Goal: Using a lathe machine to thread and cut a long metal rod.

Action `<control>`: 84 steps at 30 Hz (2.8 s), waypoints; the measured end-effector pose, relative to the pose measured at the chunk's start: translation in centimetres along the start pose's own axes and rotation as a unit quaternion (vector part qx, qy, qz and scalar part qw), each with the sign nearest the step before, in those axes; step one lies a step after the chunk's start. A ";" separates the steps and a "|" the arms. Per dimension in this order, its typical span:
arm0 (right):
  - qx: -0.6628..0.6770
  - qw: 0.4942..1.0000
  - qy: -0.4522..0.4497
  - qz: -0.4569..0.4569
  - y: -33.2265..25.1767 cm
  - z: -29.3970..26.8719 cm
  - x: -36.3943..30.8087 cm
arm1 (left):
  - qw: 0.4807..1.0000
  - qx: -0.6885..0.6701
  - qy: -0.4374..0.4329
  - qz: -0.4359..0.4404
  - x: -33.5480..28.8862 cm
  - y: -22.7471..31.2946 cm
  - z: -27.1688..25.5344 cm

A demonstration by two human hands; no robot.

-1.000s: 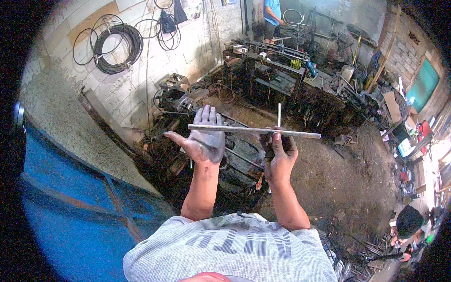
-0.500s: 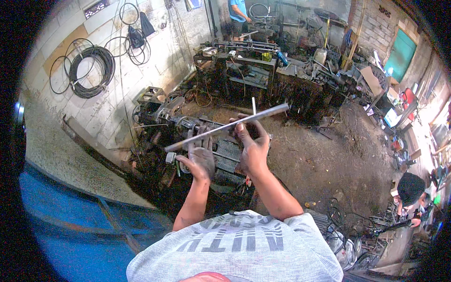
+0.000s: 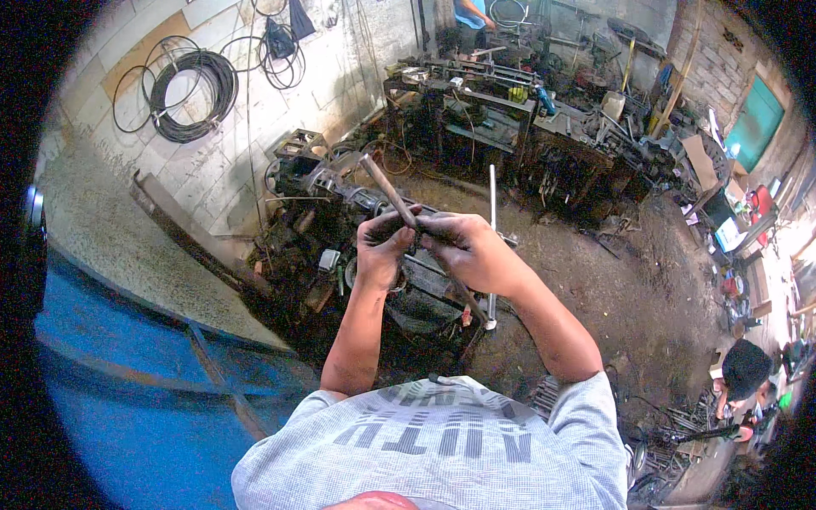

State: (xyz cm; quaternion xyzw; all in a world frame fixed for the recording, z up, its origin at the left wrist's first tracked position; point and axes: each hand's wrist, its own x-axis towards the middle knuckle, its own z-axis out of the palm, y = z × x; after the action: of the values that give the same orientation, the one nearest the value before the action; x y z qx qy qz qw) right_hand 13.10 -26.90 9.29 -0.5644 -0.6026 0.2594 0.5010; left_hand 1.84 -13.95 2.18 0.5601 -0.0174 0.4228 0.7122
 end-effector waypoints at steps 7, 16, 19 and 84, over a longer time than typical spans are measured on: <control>-0.138 0.989 -0.048 -0.013 0.0 -1.2 -0.5 | 1.000 -0.001 -0.021 -0.013 -0.2 0.2 -0.2; -0.038 0.907 0.410 -0.090 3.0 4.2 -3.2 | 0.996 0.061 0.054 0.028 -1.0 0.0 0.8; 0.144 0.939 0.292 0.108 5.7 8.2 -5.0 | 0.977 0.167 0.096 0.089 -0.5 -0.7 0.9; 0.377 0.826 0.419 0.011 6.3 8.4 -1.8 | 0.991 -0.028 0.132 -0.010 -3.6 0.2 2.7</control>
State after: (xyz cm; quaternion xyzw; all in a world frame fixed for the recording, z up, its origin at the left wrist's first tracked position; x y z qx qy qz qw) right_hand 8.01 -25.00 0.14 -0.3924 -0.1833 0.2102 0.8765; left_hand 0.56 -18.21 1.54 0.4792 0.0706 0.4849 0.7282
